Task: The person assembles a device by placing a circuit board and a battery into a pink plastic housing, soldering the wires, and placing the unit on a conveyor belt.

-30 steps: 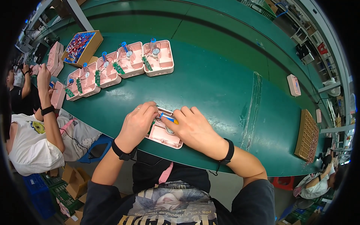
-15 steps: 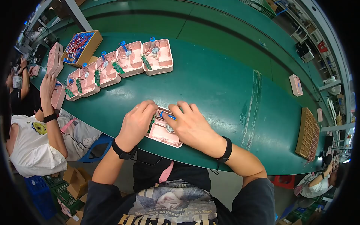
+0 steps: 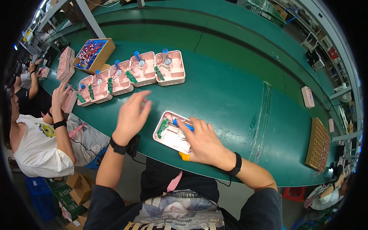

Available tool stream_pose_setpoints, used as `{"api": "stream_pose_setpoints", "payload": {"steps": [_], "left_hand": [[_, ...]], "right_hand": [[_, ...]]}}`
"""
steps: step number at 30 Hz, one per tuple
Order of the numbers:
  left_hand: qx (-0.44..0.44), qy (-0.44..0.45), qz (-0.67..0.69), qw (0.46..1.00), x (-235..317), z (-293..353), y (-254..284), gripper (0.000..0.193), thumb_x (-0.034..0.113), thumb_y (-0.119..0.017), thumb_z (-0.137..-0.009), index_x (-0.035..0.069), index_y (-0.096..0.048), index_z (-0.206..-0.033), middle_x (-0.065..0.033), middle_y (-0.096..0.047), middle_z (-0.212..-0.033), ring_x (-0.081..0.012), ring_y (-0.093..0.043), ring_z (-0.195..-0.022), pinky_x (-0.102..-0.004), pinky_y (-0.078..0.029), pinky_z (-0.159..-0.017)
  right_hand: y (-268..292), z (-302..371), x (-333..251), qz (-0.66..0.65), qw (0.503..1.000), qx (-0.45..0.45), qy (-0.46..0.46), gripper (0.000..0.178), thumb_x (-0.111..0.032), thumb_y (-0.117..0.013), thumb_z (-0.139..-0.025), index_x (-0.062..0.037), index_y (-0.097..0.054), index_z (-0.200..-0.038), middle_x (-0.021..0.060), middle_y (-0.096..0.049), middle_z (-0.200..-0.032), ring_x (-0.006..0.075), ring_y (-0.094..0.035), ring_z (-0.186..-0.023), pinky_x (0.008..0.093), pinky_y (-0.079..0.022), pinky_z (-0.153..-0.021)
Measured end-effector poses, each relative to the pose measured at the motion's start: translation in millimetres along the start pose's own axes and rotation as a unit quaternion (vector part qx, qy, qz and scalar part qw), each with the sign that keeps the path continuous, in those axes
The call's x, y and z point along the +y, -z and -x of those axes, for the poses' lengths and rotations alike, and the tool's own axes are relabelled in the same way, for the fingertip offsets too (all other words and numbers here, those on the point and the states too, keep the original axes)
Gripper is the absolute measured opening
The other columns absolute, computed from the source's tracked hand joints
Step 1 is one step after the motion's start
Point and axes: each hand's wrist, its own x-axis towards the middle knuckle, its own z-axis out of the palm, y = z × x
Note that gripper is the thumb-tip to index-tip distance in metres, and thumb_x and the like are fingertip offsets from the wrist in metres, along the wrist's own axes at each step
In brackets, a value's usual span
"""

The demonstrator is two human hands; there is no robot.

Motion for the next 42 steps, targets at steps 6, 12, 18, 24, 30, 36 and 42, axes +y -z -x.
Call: {"api": "stream_pose_setpoints", "payload": {"steps": [6, 12, 18, 24, 30, 36, 42], "left_hand": [[-0.028, -0.035, -0.100, 0.994, -3, -42, -43, 0.043, 0.025, -0.072, -0.100, 0.006, -0.060, -0.136, -0.0182, -0.073, -0.112, -0.0403, -0.074, -0.099, -0.0523, -0.062, -0.082], [-0.067, -0.052, -0.125, 0.989, 1, -15, -37, 0.046, 0.031, -0.072, -0.101, 0.007, -0.058, -0.138, -0.0190, -0.071, -0.116, -0.0411, -0.072, -0.104, -0.0523, -0.060, -0.085], [-0.079, -0.023, -0.071, 0.994, 8, 50, -10, 0.037, 0.029, -0.075, -0.100, 0.007, -0.064, -0.128, -0.0172, -0.070, -0.116, -0.0399, -0.069, -0.109, -0.0506, -0.059, -0.088], [-0.025, -0.005, -0.024, 0.999, -2, 97, -1, 0.026, 0.022, -0.076, -0.098, 0.006, -0.068, -0.118, -0.0163, -0.069, -0.115, -0.0387, -0.068, -0.109, -0.0481, -0.057, -0.093], [0.082, 0.012, 0.002, 0.997, 5, 94, -10, 0.027, 0.014, -0.077, -0.096, 0.003, -0.070, -0.119, -0.0170, -0.069, -0.124, -0.0388, -0.068, -0.115, -0.0472, -0.056, -0.097], [0.065, -0.001, 0.033, 0.997, 1, 79, -17, 0.028, 0.013, -0.078, -0.096, 0.003, -0.072, -0.121, -0.0167, -0.071, -0.128, -0.0396, -0.070, -0.112, -0.0467, -0.057, -0.096], [0.038, 0.060, 0.056, 0.996, -3, 73, -13, 0.019, 0.012, -0.078, -0.096, 0.000, -0.075, -0.110, -0.0191, -0.073, -0.121, -0.0373, -0.074, -0.107, -0.0433, -0.059, -0.089]], "right_hand": [[38, -14, 72, -0.036, 0.985, 0.163, -0.043, 0.100, -0.035, -0.090, -0.080, -0.0031, -0.043, -0.162, 0.0322, -0.052, -0.147, 0.0504, -0.054, -0.134, 0.0522, -0.047, -0.115], [78, -65, 241, 0.042, 0.946, 0.256, -0.194, 0.102, -0.039, -0.091, -0.082, -0.0075, -0.041, -0.165, 0.0298, -0.057, -0.146, 0.0505, -0.055, -0.135, 0.0535, -0.048, -0.115], [76, -75, 352, 0.038, 0.903, 0.221, -0.366, 0.105, -0.050, -0.089, -0.083, -0.0135, -0.038, -0.167, 0.0299, -0.057, -0.147, 0.0538, -0.054, -0.134, 0.0557, -0.046, -0.116], [64, -68, 294, 0.098, 0.927, 0.292, -0.214, 0.092, -0.041, -0.089, -0.089, -0.0127, -0.044, -0.164, 0.0253, -0.057, -0.153, 0.0487, -0.054, -0.138, 0.0524, -0.046, -0.118], [36, -54, 72, -0.193, 0.970, 0.009, 0.149, 0.056, -0.025, -0.091, -0.087, -0.0099, -0.072, -0.137, 0.0131, -0.064, -0.138, 0.0341, -0.060, -0.130, 0.0428, -0.051, -0.109], [6, -57, 46, -0.180, 0.967, 0.011, 0.181, 0.041, -0.022, -0.088, -0.091, -0.0076, -0.075, -0.128, 0.0100, -0.065, -0.126, 0.0285, -0.061, -0.116, 0.0398, -0.053, -0.098], [5, -71, 50, -0.461, 0.887, 0.017, -0.017, 0.033, -0.016, -0.079, -0.099, -0.0051, -0.073, -0.129, 0.0116, -0.068, -0.113, 0.0283, -0.065, -0.102, 0.0376, -0.054, -0.095]]}}
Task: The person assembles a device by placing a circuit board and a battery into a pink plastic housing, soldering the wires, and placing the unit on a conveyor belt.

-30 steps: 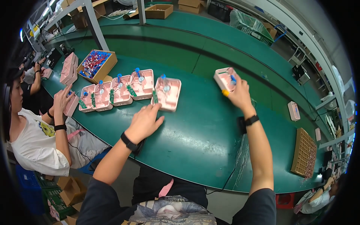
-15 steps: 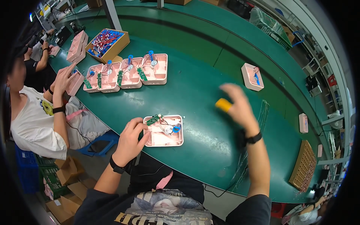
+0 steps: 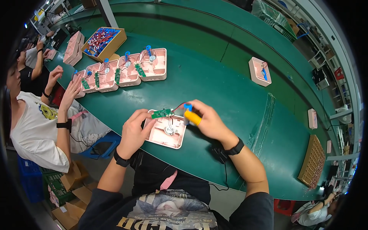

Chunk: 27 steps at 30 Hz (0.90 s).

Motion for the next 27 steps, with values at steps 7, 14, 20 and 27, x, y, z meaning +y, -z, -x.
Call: {"api": "stream_pose_setpoints", "payload": {"steps": [7, 14, 20, 27], "left_hand": [[-0.029, 0.044, 0.101, 0.993, -26, -12, 24, 0.016, 0.014, -0.077, -0.098, -0.001, -0.075, -0.104, -0.0160, -0.075, -0.123, -0.0316, -0.074, -0.107, -0.0399, -0.057, -0.092], [-0.070, 0.051, 0.172, 0.981, -74, -2, 45, 0.017, 0.014, -0.071, -0.101, -0.002, -0.074, -0.103, -0.0146, -0.074, -0.130, -0.0294, -0.069, -0.118, -0.0388, -0.050, -0.108], [-0.077, 0.050, 0.186, 0.978, -97, 2, 62, 0.016, 0.013, -0.067, -0.105, -0.002, -0.072, -0.103, -0.0130, -0.071, -0.136, -0.0272, -0.066, -0.125, -0.0382, -0.047, -0.111], [-0.058, 0.095, 0.241, 0.964, -87, 17, 63, 0.026, 0.017, -0.072, -0.103, -0.001, -0.067, -0.121, -0.0173, -0.071, -0.134, -0.0349, -0.064, -0.127, -0.0432, -0.048, -0.111]], "right_hand": [[-25, -20, 2, 0.171, 0.981, 0.072, -0.050, 0.030, -0.010, -0.071, -0.102, -0.0065, -0.072, -0.132, 0.0147, -0.073, -0.117, 0.0316, -0.070, -0.104, 0.0400, -0.055, -0.096], [-71, -36, -34, 0.371, 0.903, 0.079, 0.202, 0.036, -0.009, -0.079, -0.094, -0.0108, -0.074, -0.130, 0.0160, -0.074, -0.131, 0.0357, -0.071, -0.119, 0.0429, -0.054, -0.104], [-102, -71, -38, 0.313, 0.918, -0.035, 0.242, 0.036, -0.012, -0.085, -0.089, -0.0092, -0.075, -0.124, 0.0140, -0.075, -0.129, 0.0322, -0.069, -0.128, 0.0441, -0.054, -0.109], [-102, -80, -37, 0.290, 0.922, -0.086, 0.241, 0.028, -0.012, -0.085, -0.089, -0.0057, -0.077, -0.115, 0.0121, -0.078, -0.120, 0.0331, -0.074, -0.117, 0.0433, -0.059, -0.100]]}}
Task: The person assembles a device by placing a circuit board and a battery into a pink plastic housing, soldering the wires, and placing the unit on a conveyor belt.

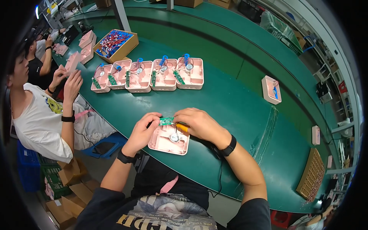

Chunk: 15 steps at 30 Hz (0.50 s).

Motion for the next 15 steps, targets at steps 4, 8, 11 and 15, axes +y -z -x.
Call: {"api": "stream_pose_setpoints", "payload": {"steps": [4, 8, 11, 15], "left_hand": [[0.077, -0.010, -0.064, 0.995, 5, 34, -14, 0.048, 0.018, -0.075, -0.101, -0.004, -0.058, -0.140, -0.0213, -0.068, -0.138, -0.0342, -0.063, -0.133, -0.0432, -0.048, -0.115], [0.121, -0.065, -0.165, 0.977, -3, 51, -34, 0.067, 0.017, -0.074, -0.096, -0.006, -0.050, -0.154, -0.0277, -0.064, -0.143, -0.0447, -0.057, -0.140, -0.0487, -0.044, -0.121], [0.131, -0.068, -0.231, 0.962, 3, 50, -41, 0.069, 0.019, -0.074, -0.095, -0.006, -0.049, -0.155, -0.0293, -0.063, -0.143, -0.0467, -0.054, -0.142, -0.0533, -0.041, -0.122], [0.110, -0.052, -0.254, 0.960, 4, 49, -47, 0.070, 0.020, -0.073, -0.095, -0.005, -0.049, -0.156, -0.0291, -0.060, -0.149, -0.0470, -0.048, -0.148, -0.0568, -0.035, -0.125]], "right_hand": [[5, -4, 0, -0.017, 1.000, -0.015, -0.022, 0.023, -0.011, -0.085, -0.088, -0.0050, -0.078, -0.109, 0.0125, -0.079, -0.116, 0.0328, -0.076, -0.107, 0.0413, -0.062, -0.091], [8, 0, -5, 0.004, 1.000, -0.001, 0.009, 0.020, -0.011, -0.086, -0.086, -0.0047, -0.078, -0.103, 0.0122, -0.079, -0.114, 0.0322, -0.078, -0.098, 0.0406, -0.063, -0.083], [8, 6, -7, 0.006, 0.999, 0.027, 0.025, 0.021, -0.010, -0.088, -0.083, -0.0047, -0.078, -0.101, 0.0120, -0.079, -0.113, 0.0318, -0.078, -0.094, 0.0405, -0.063, -0.080], [9, 17, 4, 0.006, 0.997, 0.071, 0.030, 0.022, -0.010, -0.090, -0.081, -0.0047, -0.078, -0.098, 0.0118, -0.079, -0.109, 0.0308, -0.079, -0.091, 0.0389, -0.064, -0.077]]}}
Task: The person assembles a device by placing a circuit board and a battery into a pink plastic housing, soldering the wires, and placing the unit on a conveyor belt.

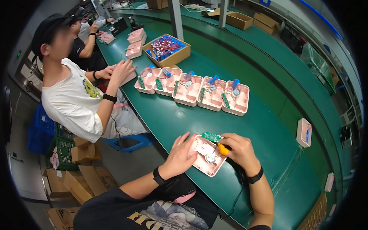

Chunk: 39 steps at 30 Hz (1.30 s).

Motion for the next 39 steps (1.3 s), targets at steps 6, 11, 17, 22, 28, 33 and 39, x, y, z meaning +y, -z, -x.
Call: {"api": "stream_pose_setpoints", "payload": {"steps": [6, 11, 17, 22, 28, 33, 39], "left_hand": [[-0.043, -0.031, 0.035, 0.998, -4, -18, -1, 0.069, 0.021, -0.072, -0.095, -0.003, -0.051, -0.155, -0.0280, -0.063, -0.145, -0.0470, -0.049, -0.147, -0.0603, -0.031, -0.127], [-0.072, -0.063, 0.065, 0.993, -25, -32, 4, 0.069, 0.026, -0.081, -0.090, 0.003, -0.059, -0.150, -0.0220, -0.068, -0.135, -0.0405, -0.057, -0.138, -0.0618, -0.029, -0.128], [-0.085, -0.035, 0.145, 0.985, -6, -31, 13, 0.059, 0.023, -0.085, -0.087, 0.005, -0.066, -0.140, -0.0160, -0.072, -0.130, -0.0353, -0.063, -0.133, -0.0612, -0.029, -0.129], [-0.058, -0.018, 0.190, 0.980, -10, -24, 8, 0.047, 0.017, -0.085, -0.086, 0.006, -0.071, -0.129, -0.0111, -0.076, -0.127, -0.0313, -0.070, -0.125, -0.0617, -0.028, -0.131], [-0.064, -0.028, 0.202, 0.977, -16, -22, 4, 0.043, 0.015, -0.085, -0.086, 0.007, -0.071, -0.126, -0.0092, -0.079, -0.121, -0.0300, -0.076, -0.114, -0.0620, -0.032, -0.129], [-0.031, -0.068, 0.206, 0.976, -20, -18, 0, 0.041, 0.011, -0.085, -0.084, 0.006, -0.069, -0.121, -0.0088, -0.080, -0.118, -0.0306, -0.077, -0.108, -0.0610, -0.040, -0.125], [-0.040, -0.079, 0.190, 0.978, -17, -20, 1, 0.041, 0.009, -0.084, -0.084, 0.005, -0.066, -0.120, -0.0089, -0.080, -0.118, -0.0306, -0.078, -0.103, -0.0603, -0.046, -0.121]], "right_hand": [[5, 2, 14, -0.005, 0.998, 0.055, -0.038, 0.021, -0.004, -0.090, -0.078, -0.0027, -0.078, -0.095, 0.0133, -0.081, -0.109, 0.0295, -0.079, -0.091, 0.0383, -0.064, -0.079], [12, -12, 6, -0.105, 0.991, 0.003, -0.085, 0.020, -0.004, -0.089, -0.081, -0.0019, -0.078, -0.098, 0.0136, -0.081, -0.110, 0.0306, -0.078, -0.095, 0.0388, -0.063, -0.083], [6, -15, -6, -0.122, 0.989, -0.087, -0.018, 0.020, -0.004, -0.087, -0.085, -0.0027, -0.079, -0.103, 0.0111, -0.080, -0.116, 0.0297, -0.075, -0.106, 0.0392, -0.061, -0.090], [4, -16, -19, -0.023, 0.992, -0.118, -0.022, 0.021, -0.006, -0.086, -0.085, -0.0028, -0.079, -0.104, 0.0096, -0.076, -0.124, 0.0305, -0.073, -0.110, 0.0400, -0.060, -0.094], [-1, -12, -26, 0.058, 0.986, -0.154, -0.014, 0.021, -0.007, -0.085, -0.085, -0.0028, -0.079, -0.104, 0.0103, -0.074, -0.124, 0.0316, -0.072, -0.110, 0.0407, -0.059, -0.095], [1, -17, -27, 0.043, 0.988, -0.148, -0.001, 0.020, -0.006, -0.084, -0.085, -0.0028, -0.078, -0.103, 0.0110, -0.075, -0.124, 0.0320, -0.073, -0.109, 0.0410, -0.060, -0.094], [23, -14, -19, -0.100, 0.976, -0.166, -0.100, 0.019, -0.004, -0.084, -0.084, -0.0028, -0.077, -0.102, 0.0112, -0.076, -0.124, 0.0313, -0.074, -0.109, 0.0413, -0.061, -0.091]]}}
